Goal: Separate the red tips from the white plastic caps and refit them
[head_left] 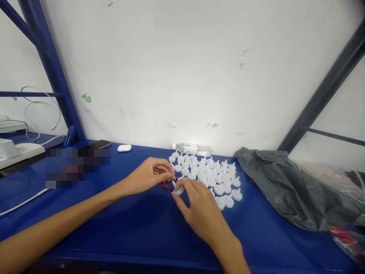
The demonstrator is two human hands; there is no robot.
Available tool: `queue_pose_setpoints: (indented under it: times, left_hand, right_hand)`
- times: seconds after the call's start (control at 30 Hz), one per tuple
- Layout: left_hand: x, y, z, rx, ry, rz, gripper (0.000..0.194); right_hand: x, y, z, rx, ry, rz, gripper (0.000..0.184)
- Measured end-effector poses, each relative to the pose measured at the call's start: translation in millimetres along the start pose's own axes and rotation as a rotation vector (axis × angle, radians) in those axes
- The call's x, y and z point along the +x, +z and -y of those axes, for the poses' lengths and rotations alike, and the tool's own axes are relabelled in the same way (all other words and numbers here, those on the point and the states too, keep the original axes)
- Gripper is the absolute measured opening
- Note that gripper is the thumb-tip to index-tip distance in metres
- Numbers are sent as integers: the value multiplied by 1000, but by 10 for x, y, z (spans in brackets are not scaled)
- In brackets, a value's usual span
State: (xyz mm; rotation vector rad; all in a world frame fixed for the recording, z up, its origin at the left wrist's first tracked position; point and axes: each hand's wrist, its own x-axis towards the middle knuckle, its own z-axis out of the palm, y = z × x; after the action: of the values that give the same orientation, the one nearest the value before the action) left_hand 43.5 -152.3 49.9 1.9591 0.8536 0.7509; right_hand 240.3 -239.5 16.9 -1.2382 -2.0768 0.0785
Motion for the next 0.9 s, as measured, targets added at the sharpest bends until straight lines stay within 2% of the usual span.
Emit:
queue_pose_setpoints:
  times: [0.17, 0.43, 0.63, 0.7, 0.8, 0.87, 0.9]
  left_hand:
    - [12, 3, 29, -100, 40, 132, 21]
    - [27, -13, 78, -303, -47, 119, 21]
    - [-22, 54, 17, -710, -130, 192, 16]
    - [-41, 82, 7, -828, -169, 262, 21]
    - [-61, 114, 33, -942, -257, 446, 36]
    - [-69, 133, 75, -953, -280, 528, 35]
    - [-72, 144, 98, -940, -268, 531, 33]
  right_hand:
    - [-6, 13, -7, -14, 8, -45, 15]
    - [15, -3, -24, -9, -93, -149, 9]
    - [18, -36, -2, -5, -235, -235, 11]
    - [14, -39, 7, -6, -267, -249, 11]
    - [9, -28, 13, 7, -280, -241, 12]
    - [5, -16, 16, 11, -282, -219, 13]
    - [3, -11, 18, 13, -282, -208, 13]
